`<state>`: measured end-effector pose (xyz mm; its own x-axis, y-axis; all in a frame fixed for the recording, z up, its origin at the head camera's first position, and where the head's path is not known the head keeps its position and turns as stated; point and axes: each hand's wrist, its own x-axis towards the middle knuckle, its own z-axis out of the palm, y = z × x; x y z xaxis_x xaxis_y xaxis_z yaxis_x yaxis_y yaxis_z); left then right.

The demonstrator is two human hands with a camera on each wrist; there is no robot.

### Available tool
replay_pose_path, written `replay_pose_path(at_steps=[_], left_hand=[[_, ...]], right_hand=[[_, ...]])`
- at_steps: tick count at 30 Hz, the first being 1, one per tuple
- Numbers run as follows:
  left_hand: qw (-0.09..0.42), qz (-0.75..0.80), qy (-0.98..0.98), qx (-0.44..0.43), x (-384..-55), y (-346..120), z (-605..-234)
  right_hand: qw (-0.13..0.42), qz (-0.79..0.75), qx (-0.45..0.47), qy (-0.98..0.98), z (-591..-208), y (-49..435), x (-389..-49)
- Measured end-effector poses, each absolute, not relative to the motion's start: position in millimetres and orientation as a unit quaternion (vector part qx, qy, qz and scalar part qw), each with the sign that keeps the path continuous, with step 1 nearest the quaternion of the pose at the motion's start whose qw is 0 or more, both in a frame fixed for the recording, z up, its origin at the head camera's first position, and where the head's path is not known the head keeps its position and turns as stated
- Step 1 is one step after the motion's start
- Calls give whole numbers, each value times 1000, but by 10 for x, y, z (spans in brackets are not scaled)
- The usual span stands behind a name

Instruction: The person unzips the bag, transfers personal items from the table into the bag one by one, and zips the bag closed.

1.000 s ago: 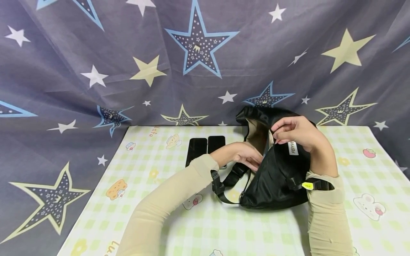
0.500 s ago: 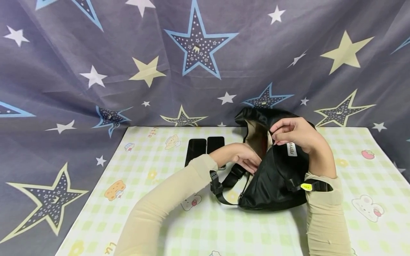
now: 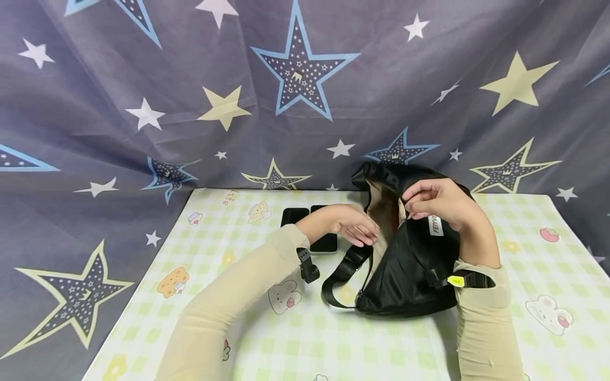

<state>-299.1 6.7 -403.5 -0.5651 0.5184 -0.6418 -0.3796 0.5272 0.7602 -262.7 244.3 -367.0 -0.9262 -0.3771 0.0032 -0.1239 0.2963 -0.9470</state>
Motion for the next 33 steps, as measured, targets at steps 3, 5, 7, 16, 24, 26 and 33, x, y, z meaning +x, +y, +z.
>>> replay_pose_path(at_steps=[3,5,7,16,24,26,33], left_hand=[[451,480,751,46,-3008,-38,-4001],[438,482,757,45,-3019,-113,-3986],[423,485,765,42,-3031,-200,-3973],[359,473,804,19,-3060,-710,-3954],[261,476,840,-22,-2986,-1129,-4019],[253,470,845,-32,-2972,-1200,-4034],[229,437,868,-54,-2945,-1324,-4000]], right_hand=[[109,-573,-158,797,-3665,2445,-2629],[108,-575,-157,796,-3672,2454,-2626],[106,-576,-157,795,-3671,2459,-2623],[112,-581,-161,790,-3676,2443,-2627],[114,-581,-168,789,-3692,2403,-2607],[116,-581,-169,788,-3701,2391,-2601],[112,-577,-165,792,-3711,2366,-2601]])
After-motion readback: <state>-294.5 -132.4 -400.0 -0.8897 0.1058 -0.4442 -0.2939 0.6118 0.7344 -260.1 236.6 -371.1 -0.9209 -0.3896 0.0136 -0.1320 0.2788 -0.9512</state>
